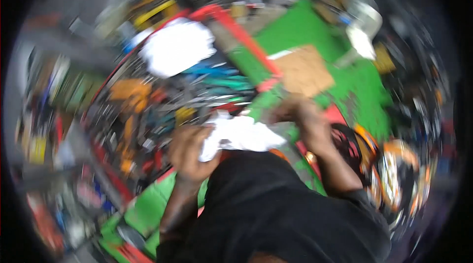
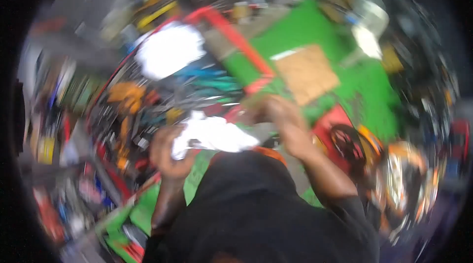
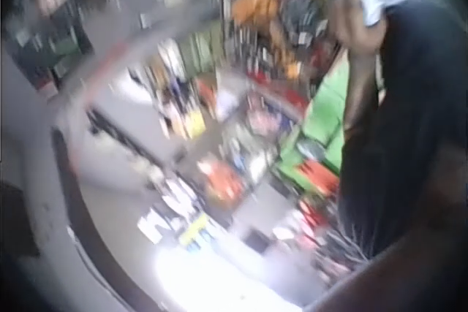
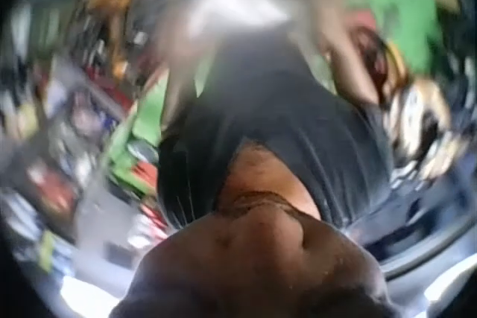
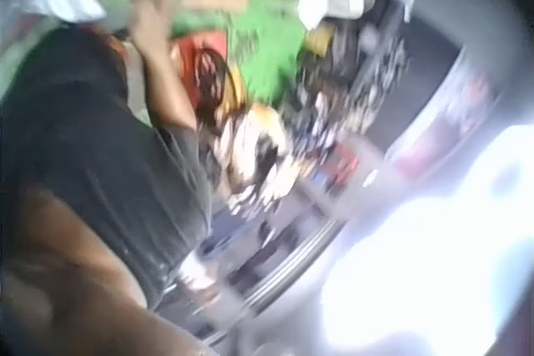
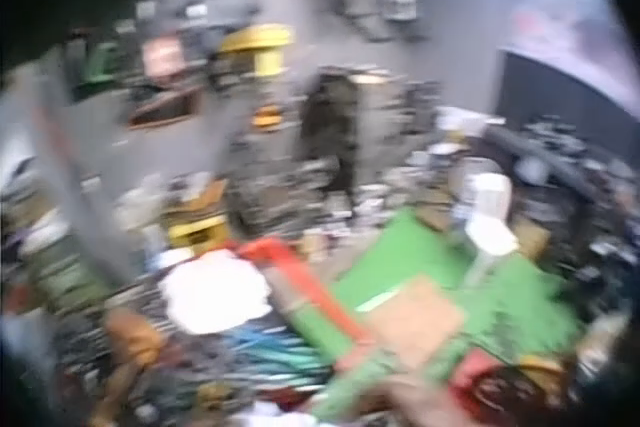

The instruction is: Repairing and assembling components of a motorcycle in a service bay.

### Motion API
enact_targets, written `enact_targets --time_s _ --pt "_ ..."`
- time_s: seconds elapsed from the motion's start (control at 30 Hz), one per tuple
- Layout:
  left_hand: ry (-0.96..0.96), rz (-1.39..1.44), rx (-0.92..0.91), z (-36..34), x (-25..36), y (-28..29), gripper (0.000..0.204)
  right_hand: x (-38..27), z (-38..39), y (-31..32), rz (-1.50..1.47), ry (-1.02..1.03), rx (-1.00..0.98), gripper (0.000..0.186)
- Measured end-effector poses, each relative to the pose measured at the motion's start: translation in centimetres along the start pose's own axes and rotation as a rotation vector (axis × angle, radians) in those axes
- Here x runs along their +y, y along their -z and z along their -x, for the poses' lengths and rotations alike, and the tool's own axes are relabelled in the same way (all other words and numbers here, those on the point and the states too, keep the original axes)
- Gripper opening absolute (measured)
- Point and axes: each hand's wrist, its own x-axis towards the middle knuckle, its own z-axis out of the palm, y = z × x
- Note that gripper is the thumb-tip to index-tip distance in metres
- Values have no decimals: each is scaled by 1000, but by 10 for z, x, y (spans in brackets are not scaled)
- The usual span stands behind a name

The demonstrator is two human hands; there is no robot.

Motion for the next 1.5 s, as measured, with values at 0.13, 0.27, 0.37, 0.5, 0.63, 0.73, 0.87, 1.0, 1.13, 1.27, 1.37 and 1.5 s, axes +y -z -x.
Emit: enact_targets --time_s 0.13,0.27,0.37,0.5,0.63,0.73,0.87,1.0,1.13,1.27,1.37,1.5 --pt "-112 -329 -451 -56 69 -100 50 63 -7 -6 -1125 -511 239 57" --pt "-273 -334 -502 -65 102 -212 53 55 -4 69 -1327 -216 729 46" --pt "-306 7 -527 -78 143 -278 52 59 34 138 -1321 -109 882 46" --pt "-224 499 -578 -96 206 -349 48 66 74 210 -1400 162 940 39" --pt "-547 545 -580 -119 237 -419 38 67 104 274 -1541 446 1046 35" --pt "-562 749 -519 -129 252 -472 31 80 114 317 -1517 588 1091 33" --pt "-542 861 -515 -147 258 -541 22 99 102 372 -1537 744 1093 31" --pt "-584 958 -582 -191 250 -622 23 106 76 447 -1577 760 1211 35" --pt "-501 1227 -613 -269 248 -709 40 146 44 563 -1444 829 1395 40" --pt "-889 850 -547 -399 298 -757 50 110 4 626 -1309 738 1537 47" --pt "-950 807 -510 -411 335 -825 46 102 -45 657 -494 413 1947 49" --pt "-1256 740 -552 -417 385 -871 36 122 -11 732 -860 677 1799 37"
